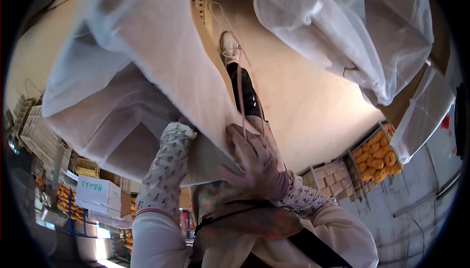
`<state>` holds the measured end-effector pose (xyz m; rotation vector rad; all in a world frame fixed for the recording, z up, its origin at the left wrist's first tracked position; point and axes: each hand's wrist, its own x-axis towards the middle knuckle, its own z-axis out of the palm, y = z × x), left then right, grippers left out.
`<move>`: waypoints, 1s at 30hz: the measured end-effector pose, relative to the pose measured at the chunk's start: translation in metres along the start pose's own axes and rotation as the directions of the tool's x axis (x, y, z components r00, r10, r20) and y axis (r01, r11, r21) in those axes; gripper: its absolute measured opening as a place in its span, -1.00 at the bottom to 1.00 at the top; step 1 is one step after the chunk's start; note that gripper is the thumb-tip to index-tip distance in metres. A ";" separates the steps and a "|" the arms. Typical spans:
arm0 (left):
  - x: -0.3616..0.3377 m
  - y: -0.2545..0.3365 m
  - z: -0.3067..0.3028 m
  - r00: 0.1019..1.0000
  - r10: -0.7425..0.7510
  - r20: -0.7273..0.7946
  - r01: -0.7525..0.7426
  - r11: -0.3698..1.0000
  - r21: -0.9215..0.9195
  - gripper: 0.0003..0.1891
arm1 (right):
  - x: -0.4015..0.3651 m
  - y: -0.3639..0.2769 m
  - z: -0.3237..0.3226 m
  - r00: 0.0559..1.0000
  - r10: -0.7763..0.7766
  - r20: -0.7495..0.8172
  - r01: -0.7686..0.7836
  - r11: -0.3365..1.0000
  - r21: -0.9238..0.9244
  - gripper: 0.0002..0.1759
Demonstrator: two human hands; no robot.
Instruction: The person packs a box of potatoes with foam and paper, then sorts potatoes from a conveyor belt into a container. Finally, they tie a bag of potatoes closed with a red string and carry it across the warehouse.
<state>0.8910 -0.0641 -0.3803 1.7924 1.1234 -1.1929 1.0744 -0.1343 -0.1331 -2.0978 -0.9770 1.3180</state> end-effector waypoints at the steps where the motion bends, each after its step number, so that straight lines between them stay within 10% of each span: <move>1: 0.012 0.000 0.021 1.000 0.018 0.004 -0.018 1.000 -0.001 -0.49 | 0.000 0.007 0.003 1.000 -0.009 -0.017 0.010 1.000 0.027 -0.15; 9: 0.057 -0.027 0.053 0.989 0.104 -0.106 -0.115 0.989 -0.096 -0.52 | 0.031 0.023 0.004 0.994 -0.021 0.104 0.023 1.000 -0.015 -0.08; 12: 0.044 -0.068 0.036 0.871 0.120 -0.477 -0.254 0.940 -0.229 -0.53 | 0.042 0.007 -0.021 0.973 -0.200 -0.118 0.196 0.979 -0.048 -0.04; 13: -0.025 -0.024 -0.096 0.851 -0.049 -0.523 -0.251 0.836 -0.488 -0.55 | 0.054 -0.004 -0.034 0.988 -0.112 -0.106 0.107 0.993 -0.045 0.00; 15: -0.034 -0.020 -0.166 0.629 -0.415 -0.657 -0.497 0.435 -0.751 -0.49 | 0.092 -0.032 -0.047 0.948 -0.238 -0.210 0.232 0.971 -0.050 0.00; 16: -0.036 -0.006 -0.201 0.702 -0.470 -0.535 -0.651 -0.119 -0.750 -0.50 | 0.112 -0.049 -0.050 0.911 -0.306 -0.278 0.278 0.951 -0.136 -0.01; 18: -0.018 -0.015 -0.240 0.732 -0.466 -0.497 -0.608 -0.117 -0.785 -0.49 | 0.151 -0.073 -0.040 0.841 -0.395 -0.369 0.324 0.915 -0.240 -0.06; 20: 0.040 -0.042 -0.232 0.613 -0.300 -0.731 -0.720 0.170 -0.673 -0.55 | 0.187 -0.086 -0.029 0.763 -0.491 -0.420 0.368 0.864 -0.343 -0.09; 24: 0.025 -0.019 -0.202 0.635 -0.222 -0.740 -0.241 0.853 -0.463 -0.62 | 0.208 -0.080 -0.011 0.759 -0.527 -0.383 0.433 0.847 -0.309 -0.16; 26: 0.033 -0.020 -0.152 0.303 0.003 -0.953 -0.412 0.902 -0.128 -0.62 | 0.207 -0.074 -0.012 0.726 -0.566 -0.390 0.468 0.823 -0.322 -0.19; 30: 0.081 -0.049 -0.125 0.523 -0.199 -0.828 -0.342 0.841 -0.418 -0.64 | 0.205 -0.065 -0.015 0.756 -0.548 -0.358 0.460 0.834 -0.305 -0.28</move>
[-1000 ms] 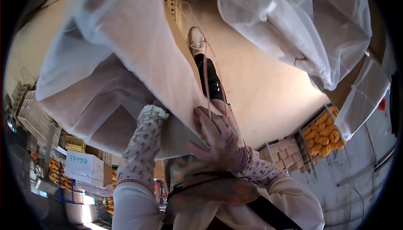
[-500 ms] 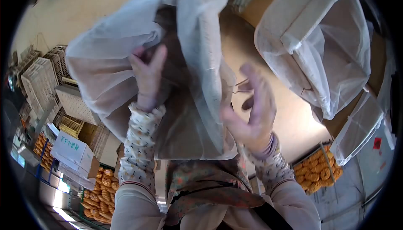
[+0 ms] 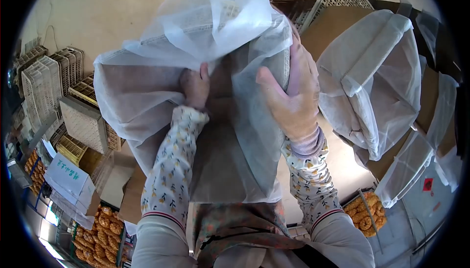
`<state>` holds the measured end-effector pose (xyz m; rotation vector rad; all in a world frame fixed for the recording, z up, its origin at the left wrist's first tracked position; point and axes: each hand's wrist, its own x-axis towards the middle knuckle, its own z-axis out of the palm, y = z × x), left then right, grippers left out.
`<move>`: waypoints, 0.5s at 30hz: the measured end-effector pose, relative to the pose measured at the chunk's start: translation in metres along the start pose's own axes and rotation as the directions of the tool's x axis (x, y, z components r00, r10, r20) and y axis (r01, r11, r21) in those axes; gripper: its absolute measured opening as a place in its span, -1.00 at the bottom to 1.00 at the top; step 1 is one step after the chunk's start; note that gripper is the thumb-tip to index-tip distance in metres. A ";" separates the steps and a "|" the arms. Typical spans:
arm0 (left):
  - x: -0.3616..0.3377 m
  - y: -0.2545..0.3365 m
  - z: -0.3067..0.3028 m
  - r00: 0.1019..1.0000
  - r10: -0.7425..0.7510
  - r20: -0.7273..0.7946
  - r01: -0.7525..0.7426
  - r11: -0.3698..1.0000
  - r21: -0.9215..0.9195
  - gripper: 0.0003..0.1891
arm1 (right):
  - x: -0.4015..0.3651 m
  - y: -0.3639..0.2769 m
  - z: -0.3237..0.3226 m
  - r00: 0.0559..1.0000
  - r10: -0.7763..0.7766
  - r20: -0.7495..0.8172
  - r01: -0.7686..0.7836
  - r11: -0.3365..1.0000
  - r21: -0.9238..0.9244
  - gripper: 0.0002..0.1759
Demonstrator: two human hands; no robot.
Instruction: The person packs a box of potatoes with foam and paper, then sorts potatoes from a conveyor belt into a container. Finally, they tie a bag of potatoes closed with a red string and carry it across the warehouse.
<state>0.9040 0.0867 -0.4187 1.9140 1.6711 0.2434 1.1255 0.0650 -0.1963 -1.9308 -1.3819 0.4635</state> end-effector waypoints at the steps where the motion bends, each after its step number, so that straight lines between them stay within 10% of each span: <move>1: 0.019 -0.007 0.010 0.999 -0.042 0.022 0.044 0.995 -0.094 -0.65 | 0.000 -0.001 0.001 1.000 0.005 0.007 -0.005 1.000 -0.012 -0.30; 5: 0.066 -0.025 0.067 0.953 0.237 0.188 -0.172 0.936 -0.307 -0.60 | 0.005 -0.005 0.002 0.991 0.114 0.070 -0.119 0.991 0.067 -0.34; 8: 0.049 -0.045 0.105 0.982 0.156 0.109 -0.114 0.940 -0.322 -0.52 | 0.003 -0.006 0.002 0.986 0.150 0.074 -0.155 0.986 0.056 -0.37; 12: 0.024 0.011 0.006 0.829 -0.055 0.556 0.066 0.998 0.000 -0.33 | 0.001 -0.007 0.003 0.988 0.150 0.049 -0.154 0.984 0.087 -0.32; 13: 0.003 0.037 -0.040 0.930 0.064 0.363 -0.030 0.995 -0.097 -0.33 | 0.004 -0.018 -0.002 0.979 0.202 -0.003 -0.200 0.973 0.114 -0.32; 14: -0.001 0.091 -0.114 0.842 -0.117 0.527 0.096 0.993 0.068 -0.40 | 0.010 -0.031 -0.009 0.966 0.255 -0.051 -0.246 0.959 0.141 -0.33; 15: -0.020 0.109 -0.157 0.932 0.075 0.354 -0.050 0.995 -0.082 -0.55 | 0.019 -0.035 -0.015 0.973 0.199 -0.113 -0.176 0.967 0.182 -0.37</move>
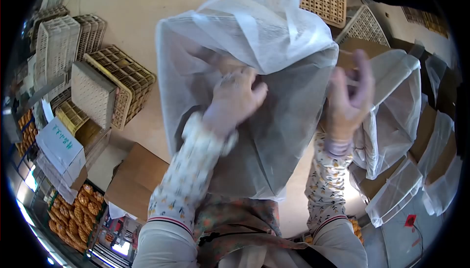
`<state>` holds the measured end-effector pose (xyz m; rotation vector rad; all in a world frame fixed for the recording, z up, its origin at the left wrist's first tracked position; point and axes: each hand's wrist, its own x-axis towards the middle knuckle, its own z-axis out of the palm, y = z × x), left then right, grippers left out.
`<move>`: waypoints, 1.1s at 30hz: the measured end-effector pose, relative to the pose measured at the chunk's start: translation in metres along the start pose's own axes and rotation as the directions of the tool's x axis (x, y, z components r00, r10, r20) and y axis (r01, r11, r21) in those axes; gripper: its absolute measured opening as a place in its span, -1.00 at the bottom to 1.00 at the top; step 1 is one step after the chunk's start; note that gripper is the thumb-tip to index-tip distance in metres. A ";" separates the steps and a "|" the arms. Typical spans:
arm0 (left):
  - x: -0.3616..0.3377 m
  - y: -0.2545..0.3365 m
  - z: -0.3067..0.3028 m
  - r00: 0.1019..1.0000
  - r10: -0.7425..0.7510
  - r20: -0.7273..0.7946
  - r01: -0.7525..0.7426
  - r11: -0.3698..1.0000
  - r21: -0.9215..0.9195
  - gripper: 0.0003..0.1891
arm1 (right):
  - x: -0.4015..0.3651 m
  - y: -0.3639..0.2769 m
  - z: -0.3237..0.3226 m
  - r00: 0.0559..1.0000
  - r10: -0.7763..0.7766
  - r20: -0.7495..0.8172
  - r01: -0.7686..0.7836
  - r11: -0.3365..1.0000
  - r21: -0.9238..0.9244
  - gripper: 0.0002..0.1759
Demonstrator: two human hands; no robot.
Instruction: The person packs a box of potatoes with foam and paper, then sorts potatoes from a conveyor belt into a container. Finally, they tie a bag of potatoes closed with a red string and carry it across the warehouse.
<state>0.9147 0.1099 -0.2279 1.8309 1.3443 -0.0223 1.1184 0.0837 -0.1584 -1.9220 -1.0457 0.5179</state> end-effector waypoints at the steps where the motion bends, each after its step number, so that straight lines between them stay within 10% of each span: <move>1: -0.021 0.025 -0.040 0.980 0.089 -0.177 -0.126 0.970 -0.210 -0.69 | 0.012 -0.008 -0.006 0.990 -0.138 -0.014 0.138 0.990 -0.008 -0.46; 4: -0.033 0.024 -0.117 0.795 0.092 -0.600 -0.495 0.671 -0.552 -0.66 | 0.069 -0.042 0.009 0.794 -0.505 0.338 0.521 0.852 0.048 -0.70; 5: -0.017 0.004 -0.133 0.789 0.018 -0.615 -0.526 0.538 -0.659 -0.64 | 0.092 -0.039 0.024 0.716 -0.426 0.554 0.409 0.898 0.162 -0.70; 6: 0.017 -0.043 -0.152 0.739 0.221 -0.636 -0.544 0.752 -0.372 -0.57 | 0.114 -0.036 0.040 0.595 -0.321 0.737 0.255 0.945 0.206 -0.68; 7: 0.048 -0.073 -0.152 0.923 0.197 -0.332 -0.385 0.537 -0.751 -0.46 | 0.135 -0.018 0.062 0.426 -0.207 0.881 0.082 0.978 0.191 -0.66; 8: 0.066 -0.094 -0.143 0.959 0.282 0.013 -0.067 0.272 -0.960 -0.33 | 0.157 0.011 0.083 0.257 -0.082 0.963 0.266 0.964 0.011 -0.66; 9: 0.072 -0.098 -0.124 0.979 -0.020 0.202 0.202 0.187 -0.961 -0.30 | 0.169 0.040 0.090 0.114 0.085 0.990 0.467 0.875 -0.129 -0.66; 10: 0.074 -0.101 -0.107 0.864 -0.296 0.408 0.433 0.021 -0.901 -0.26 | 0.161 0.059 0.080 0.237 0.124 0.964 0.409 0.887 -0.215 -0.66; 12: 0.072 -0.121 -0.098 0.884 -0.341 0.320 0.358 0.056 -0.932 -0.29 | 0.140 0.086 0.048 0.457 0.206 0.865 0.270 0.895 -0.356 -0.66; 13: 0.063 -0.136 -0.088 0.880 -0.374 0.291 0.337 0.061 -0.940 -0.29 | 0.121 0.093 0.026 0.663 0.201 0.722 -0.195 0.976 -0.093 -0.67; 14: 0.049 -0.160 -0.086 0.925 -0.373 0.071 0.205 0.333 -0.920 -0.34 | 0.114 0.104 0.001 0.760 -0.026 0.649 0.000 0.999 0.039 -0.66; 15: 0.035 -0.184 -0.085 0.923 -0.353 -0.152 0.093 0.589 -0.803 -0.38 | 0.108 0.072 -0.028 0.779 0.507 0.370 -0.504 0.856 -0.113 -0.64; 17: -0.017 -0.171 -0.106 0.880 -0.402 -0.253 -0.062 0.431 -0.900 -0.38 | 0.062 0.005 -0.082 0.919 0.340 0.201 -0.347 0.938 0.001 -0.66; 20: -0.087 -0.086 -0.149 0.836 0.034 -0.548 -0.302 0.861 -0.408 -0.36 | -0.001 -0.117 -0.127 0.894 0.316 0.318 -0.211 0.923 -0.323 -0.66; 23: -0.127 0.049 -0.156 0.744 0.484 -0.460 -0.663 0.450 -0.598 -0.17 | -0.030 -0.211 -0.130 0.503 0.019 0.864 0.013 0.999 -0.030 -0.70; 25: -0.153 0.117 -0.156 0.588 0.568 -0.576 -0.787 0.239 -0.568 -0.12 | -0.026 -0.247 -0.120 0.326 -0.391 0.861 0.256 0.913 0.318 -0.75; 28: -0.173 0.107 -0.161 0.644 0.570 -0.511 -0.648 0.051 -0.760 -0.27 | 0.014 -0.224 -0.153 -0.006 -0.691 0.723 0.023 0.723 0.691 -0.83; 30: -0.175 0.067 -0.162 0.631 0.639 -0.440 -0.582 0.014 -0.813 -0.54 | -0.005 -0.205 -0.186 0.479 -0.378 0.792 0.187 0.926 0.328 -0.83; 31: -0.172 0.032 -0.167 0.592 0.697 -0.406 -0.591 0.032 -0.806 -0.71 | -0.041 -0.211 -0.182 0.904 -0.054 0.424 0.096 0.992 -0.078 -0.82; 33: -0.168 -0.027 -0.180 0.710 0.673 -0.208 -0.609 0.438 -0.661 -0.92 | -0.031 -0.166 -0.163 0.885 0.074 0.460 0.042 0.970 -0.238 -0.72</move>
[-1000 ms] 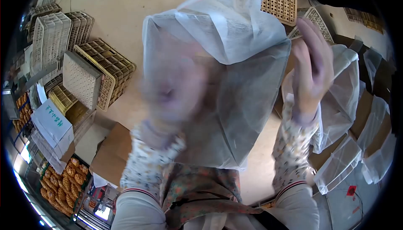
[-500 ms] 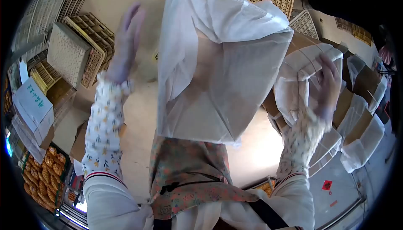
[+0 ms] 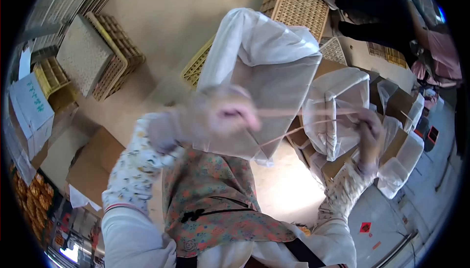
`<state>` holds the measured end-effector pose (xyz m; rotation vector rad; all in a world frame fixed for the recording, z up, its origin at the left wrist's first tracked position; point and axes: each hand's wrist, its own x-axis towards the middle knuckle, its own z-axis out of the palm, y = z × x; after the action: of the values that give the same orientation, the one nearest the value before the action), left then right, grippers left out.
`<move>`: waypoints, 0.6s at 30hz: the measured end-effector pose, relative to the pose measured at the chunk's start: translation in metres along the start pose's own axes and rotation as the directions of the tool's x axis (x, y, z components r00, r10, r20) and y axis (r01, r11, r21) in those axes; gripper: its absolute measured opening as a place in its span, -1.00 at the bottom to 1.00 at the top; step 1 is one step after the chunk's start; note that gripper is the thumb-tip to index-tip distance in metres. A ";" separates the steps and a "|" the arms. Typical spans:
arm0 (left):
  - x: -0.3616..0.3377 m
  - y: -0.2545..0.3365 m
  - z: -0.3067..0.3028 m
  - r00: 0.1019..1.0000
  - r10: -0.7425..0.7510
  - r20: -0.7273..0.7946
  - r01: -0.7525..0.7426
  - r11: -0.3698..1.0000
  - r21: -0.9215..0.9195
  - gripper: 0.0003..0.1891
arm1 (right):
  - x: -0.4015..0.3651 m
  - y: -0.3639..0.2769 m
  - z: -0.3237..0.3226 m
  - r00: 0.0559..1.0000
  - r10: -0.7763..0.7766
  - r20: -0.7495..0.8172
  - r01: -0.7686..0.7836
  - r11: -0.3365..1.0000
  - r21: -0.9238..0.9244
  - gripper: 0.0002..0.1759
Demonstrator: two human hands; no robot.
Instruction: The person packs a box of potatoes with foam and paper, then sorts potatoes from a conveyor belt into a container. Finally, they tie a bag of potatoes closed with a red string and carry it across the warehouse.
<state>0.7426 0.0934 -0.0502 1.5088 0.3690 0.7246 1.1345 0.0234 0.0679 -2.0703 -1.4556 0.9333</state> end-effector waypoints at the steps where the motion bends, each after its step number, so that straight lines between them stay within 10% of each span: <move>1: -0.014 -0.012 -0.017 0.972 -0.234 -0.018 0.235 0.962 0.140 -0.89 | 0.009 0.027 0.014 0.998 -0.002 0.061 0.003 1.000 -0.012 -0.66; 3: -0.019 -0.030 -0.034 0.951 -0.274 -0.143 0.284 0.589 0.756 -0.80 | 0.029 0.067 0.050 0.986 0.041 0.161 -0.044 0.999 0.018 -0.59; 6: 0.032 -0.063 -0.038 0.857 -0.252 -0.450 0.497 0.172 0.850 -0.65 | 0.074 0.091 0.094 0.977 0.137 0.162 -0.153 0.984 0.087 -0.55; 10: 0.093 -0.142 -0.097 0.807 -0.388 -0.444 0.503 0.060 0.862 -0.53 | 0.144 0.112 0.108 0.995 0.099 0.012 -0.100 0.989 0.105 -0.58; 14: 0.094 -0.173 -0.110 0.761 -0.566 -0.318 0.491 0.182 0.852 -0.44 | 0.188 0.170 0.133 0.930 0.300 0.213 -0.327 0.940 0.103 -0.52; 16: 0.044 -0.178 -0.090 0.777 -0.497 -0.386 0.507 0.132 0.852 -0.30 | 0.145 0.160 0.145 0.989 0.125 0.080 -0.125 0.992 -0.005 -0.51; 18: 0.001 -0.125 -0.049 0.832 -0.439 -0.339 0.456 0.193 0.869 -0.17 | 0.091 0.210 0.164 0.997 0.076 0.002 -0.074 0.963 0.259 -0.54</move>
<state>0.7370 0.1430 -0.1749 2.3061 1.3936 -0.0830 1.1676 0.0308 -0.2121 -1.9434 -1.1870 1.0817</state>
